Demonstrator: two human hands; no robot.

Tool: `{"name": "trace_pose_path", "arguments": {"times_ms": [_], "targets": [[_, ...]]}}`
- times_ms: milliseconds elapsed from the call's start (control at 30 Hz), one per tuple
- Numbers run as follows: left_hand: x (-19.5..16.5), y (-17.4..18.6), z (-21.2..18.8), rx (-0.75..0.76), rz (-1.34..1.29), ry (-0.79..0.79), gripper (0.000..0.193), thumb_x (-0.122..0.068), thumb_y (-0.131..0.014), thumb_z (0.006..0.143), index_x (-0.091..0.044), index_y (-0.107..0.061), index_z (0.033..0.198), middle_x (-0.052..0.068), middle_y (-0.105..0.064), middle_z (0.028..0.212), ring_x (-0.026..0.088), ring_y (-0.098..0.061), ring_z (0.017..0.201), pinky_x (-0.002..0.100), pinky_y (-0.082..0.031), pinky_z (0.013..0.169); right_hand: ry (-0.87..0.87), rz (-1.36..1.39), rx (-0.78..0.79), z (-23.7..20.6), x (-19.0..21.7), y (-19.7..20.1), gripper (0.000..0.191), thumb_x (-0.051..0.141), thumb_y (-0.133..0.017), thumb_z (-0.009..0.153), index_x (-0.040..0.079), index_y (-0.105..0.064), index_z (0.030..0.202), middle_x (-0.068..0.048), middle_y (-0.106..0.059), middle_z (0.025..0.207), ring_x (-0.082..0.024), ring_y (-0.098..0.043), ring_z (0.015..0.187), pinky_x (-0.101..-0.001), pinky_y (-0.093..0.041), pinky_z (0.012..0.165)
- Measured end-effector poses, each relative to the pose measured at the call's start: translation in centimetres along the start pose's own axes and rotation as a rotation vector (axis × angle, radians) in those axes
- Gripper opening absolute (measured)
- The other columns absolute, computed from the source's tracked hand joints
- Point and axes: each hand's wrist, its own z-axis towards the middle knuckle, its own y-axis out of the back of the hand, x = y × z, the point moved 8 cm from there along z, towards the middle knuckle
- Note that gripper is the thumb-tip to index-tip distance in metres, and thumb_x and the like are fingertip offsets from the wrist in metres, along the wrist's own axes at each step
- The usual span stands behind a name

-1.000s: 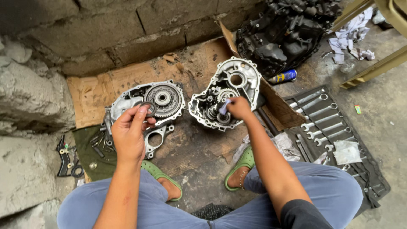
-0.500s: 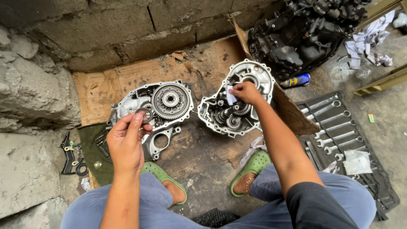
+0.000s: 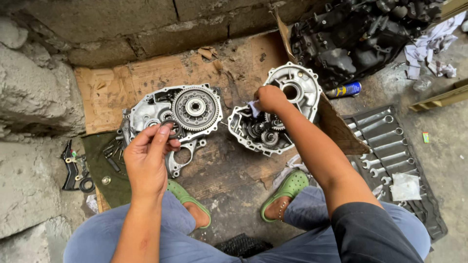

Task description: The person cleans internal gears inside a split engine casing with a cloth, then aligns and joins the two halves of the casing together. They rotate the assembled unit to inspect the fit and orientation.

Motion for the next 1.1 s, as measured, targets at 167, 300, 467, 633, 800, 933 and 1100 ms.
{"name": "trace_pose_path", "arguments": {"times_ms": [167, 300, 467, 633, 800, 933, 1100], "targets": [[-0.5, 0.4, -0.3, 0.008, 0.008, -0.019, 0.016, -0.006, -0.068, 0.100, 0.003, -0.071, 0.113, 0.009, -0.073, 0.099, 0.015, -0.068, 0.076, 0.029, -0.057, 0.069, 0.058, -0.272, -0.151, 0.2, 3.1, 2.0, 0.016, 0.030, -0.070, 0.083, 0.019, -0.080, 0.088, -0.006, -0.075, 0.102, -0.028, -0.067, 0.105, -0.0477, -0.050, 0.085], [-0.8, 0.5, -0.4, 0.002, 0.022, -0.019, 0.015, -0.006, -0.069, 0.102, 0.004, -0.072, 0.113, 0.009, -0.073, 0.098, 0.014, -0.068, 0.077, 0.028, -0.056, 0.070, 0.127, -0.427, 0.063, 0.3, 4.2, 0.9, 0.023, 0.034, -0.072, 0.081, 0.017, -0.080, 0.094, -0.005, -0.075, 0.106, -0.027, -0.062, 0.113, -0.0478, -0.047, 0.090], [-1.5, 0.2, -0.3, -0.005, 0.011, -0.024, 0.015, -0.005, -0.069, 0.098, 0.002, -0.071, 0.111, 0.009, -0.074, 0.098, 0.013, -0.069, 0.075, 0.028, -0.057, 0.068, 0.206, -0.592, -0.001, 0.5, 6.5, -1.2, 0.022, 0.029, -0.068, 0.078, 0.014, -0.078, 0.091, -0.006, -0.074, 0.103, -0.029, -0.064, 0.109, -0.0485, -0.046, 0.091], [-2.5, 0.7, -0.6, 0.003, -0.011, -0.071, 0.015, -0.005, -0.069, 0.100, 0.003, -0.070, 0.112, 0.009, -0.074, 0.099, 0.014, -0.069, 0.076, 0.029, -0.058, 0.070, 0.091, -0.399, 0.063, 0.5, 6.7, -5.2, 0.022, 0.021, -0.056, 0.096, 0.015, -0.076, 0.093, -0.012, -0.076, 0.101, -0.031, -0.072, 0.102, -0.0461, -0.051, 0.088], [-2.7, 0.9, -0.9, 0.009, -0.007, -0.072, 0.015, -0.007, -0.069, 0.101, 0.004, -0.071, 0.113, 0.009, -0.074, 0.099, 0.014, -0.068, 0.076, 0.028, -0.057, 0.071, 0.107, -0.486, -0.125, -1.2, 7.6, -5.4, 0.021, 0.019, -0.058, 0.092, 0.016, -0.077, 0.085, -0.007, -0.075, 0.098, -0.028, -0.066, 0.105, -0.0478, -0.046, 0.090], [-3.2, 0.7, -0.9, 0.006, 0.030, -0.079, 0.016, -0.007, -0.069, 0.102, 0.004, -0.072, 0.113, 0.009, -0.073, 0.097, 0.014, -0.068, 0.076, 0.028, -0.057, 0.072, 0.140, -0.612, -0.082, -1.9, 8.6, -4.9, 0.020, 0.021, -0.059, 0.090, 0.018, -0.078, 0.084, -0.004, -0.075, 0.095, -0.028, -0.062, 0.107, -0.0469, -0.043, 0.087], [-4.4, 0.8, -1.4, 0.006, 0.000, -0.128, 0.016, -0.007, -0.069, 0.101, 0.004, -0.071, 0.112, 0.008, -0.073, 0.098, 0.013, -0.068, 0.077, 0.027, -0.056, 0.072, 0.074, -0.676, -0.182, -0.5, 8.6, -1.4, 0.019, 0.025, -0.061, 0.087, 0.018, -0.078, 0.084, -0.005, -0.075, 0.091, -0.031, -0.063, 0.105, -0.0494, -0.044, 0.084]]}}
